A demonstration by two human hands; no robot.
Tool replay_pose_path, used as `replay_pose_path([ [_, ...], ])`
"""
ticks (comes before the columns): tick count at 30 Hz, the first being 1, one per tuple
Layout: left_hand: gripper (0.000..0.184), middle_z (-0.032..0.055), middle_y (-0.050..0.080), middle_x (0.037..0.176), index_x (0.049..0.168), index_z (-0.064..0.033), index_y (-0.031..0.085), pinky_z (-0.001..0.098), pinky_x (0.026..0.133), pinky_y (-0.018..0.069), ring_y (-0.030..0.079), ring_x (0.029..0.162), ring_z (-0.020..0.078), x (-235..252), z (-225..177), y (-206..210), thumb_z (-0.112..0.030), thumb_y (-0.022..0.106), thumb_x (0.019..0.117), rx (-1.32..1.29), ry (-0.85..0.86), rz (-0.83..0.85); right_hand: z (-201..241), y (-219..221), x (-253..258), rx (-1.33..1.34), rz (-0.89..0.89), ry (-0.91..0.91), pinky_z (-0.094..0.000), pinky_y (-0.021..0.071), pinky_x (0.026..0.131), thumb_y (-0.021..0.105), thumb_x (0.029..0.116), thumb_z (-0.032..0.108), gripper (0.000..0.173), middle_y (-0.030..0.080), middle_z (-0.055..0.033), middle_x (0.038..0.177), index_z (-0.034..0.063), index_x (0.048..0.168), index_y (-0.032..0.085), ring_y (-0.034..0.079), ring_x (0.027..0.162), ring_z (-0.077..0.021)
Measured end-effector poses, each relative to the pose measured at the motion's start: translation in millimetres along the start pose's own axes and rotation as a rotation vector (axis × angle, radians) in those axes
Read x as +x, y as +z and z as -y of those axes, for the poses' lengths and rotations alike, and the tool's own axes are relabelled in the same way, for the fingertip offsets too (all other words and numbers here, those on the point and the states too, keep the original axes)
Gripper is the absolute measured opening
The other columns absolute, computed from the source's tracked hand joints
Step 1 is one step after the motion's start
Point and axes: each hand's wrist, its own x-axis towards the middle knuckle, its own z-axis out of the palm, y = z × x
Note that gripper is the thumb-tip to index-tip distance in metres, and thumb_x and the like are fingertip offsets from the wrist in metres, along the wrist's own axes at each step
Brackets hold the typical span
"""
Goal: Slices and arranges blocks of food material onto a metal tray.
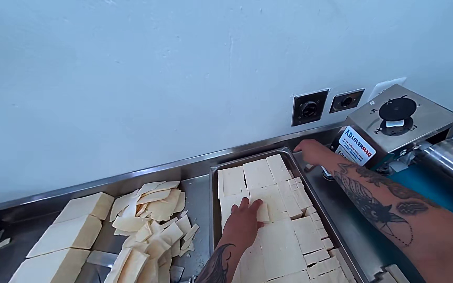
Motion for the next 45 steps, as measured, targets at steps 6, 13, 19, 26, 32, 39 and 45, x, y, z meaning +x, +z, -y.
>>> replay_pose_path([
  [6,0.062,0.0100,0.041,0.154,0.156,-0.0256,0.041,0.0474,0.105,0.0452,0.048,0.131,0.0366,2.6,0.3,-0.9,-0.028,0.066,0.0995,0.004,0.018,0.013,-22.0,55.3,-4.0,-0.367,-0.029,0.087,-0.0577,0.0461,0.099,0.059,0.0960,-0.002,0.016,0.072,-0.0196,0.108,0.0009,0.104,0.073,0.066,0.109,-0.0386],
  [13,0.062,0.0101,0.043,0.153,0.155,-0.0242,0.042,0.0490,0.104,0.0464,0.050,0.129,0.0377,4.2,-1.5,-2.3,-0.029,0.067,0.0990,0.021,0.016,0.018,12.9,3.4,-1.3,0.438,-0.454,0.173,-0.0616,0.0525,0.092,0.070,0.0974,0.015,0.047,0.068,-0.0256,0.112,-0.0039,0.136,0.050,0.068,0.105,-0.0435],
  [19,0.062,0.0082,0.045,0.152,0.155,-0.0237,0.042,0.0473,0.106,0.0449,0.050,0.130,0.0352,2.8,1.6,-1.7,-0.031,0.066,0.0993,0.028,0.029,0.007,19.6,25.3,7.6,0.008,-0.175,0.073,-0.0585,0.0472,0.096,0.063,0.1018,0.037,0.038,0.066,-0.0220,0.113,0.0026,0.095,0.077,0.056,0.118,-0.0422],
  [26,0.060,0.0079,0.049,0.150,0.150,-0.0169,0.048,0.0478,0.106,0.0447,0.054,0.128,0.0324,8.7,10.7,2.5,-0.030,0.071,0.0962,-0.090,0.050,-0.079,104.3,16.6,-48.0,0.345,0.094,-0.207,-0.0582,0.0518,0.095,0.071,0.0977,0.032,0.038,0.071,-0.0207,0.112,0.0036,0.123,0.069,0.068,0.105,-0.0367],
  [32,0.061,0.0132,0.047,0.151,0.147,-0.0101,0.050,0.0506,0.110,0.0429,0.051,0.133,0.0354,6.9,16.8,-0.6,-0.025,0.074,0.0938,-0.147,0.038,-0.081,126.9,52.2,-59.0,0.234,0.224,-0.341,-0.0512,0.0506,0.098,0.085,0.0836,0.017,0.056,0.060,-0.0222,0.126,-0.0011,0.132,0.063,0.062,0.113,-0.0357],
  [39,0.061,0.0107,0.045,0.153,0.149,-0.0124,0.048,0.0496,0.109,0.0432,0.049,0.133,0.0363,4.6,13.5,0.7,-0.027,0.072,0.0955,-0.155,-0.006,-0.068,28.0,18.2,3.7,0.252,-0.237,0.036,-0.0622,0.0500,0.098,0.081,0.0813,-0.002,0.062,0.061,-0.0292,0.125,-0.0041,0.136,0.051,0.062,0.116,-0.0464],
  [45,0.061,0.0096,0.047,0.152,0.148,-0.0119,0.049,0.0489,0.107,0.0446,0.051,0.131,0.0349,5.0,14.9,2.9,-0.027,0.074,0.0945,-0.163,0.006,-0.081,23.1,34.5,6.7,0.044,-0.113,-0.112,-0.0562,0.0402,0.110,0.066,0.0957,0.003,0.027,0.065,-0.0241,0.127,0.0000,0.122,0.072,0.058,0.124,-0.0414],
])
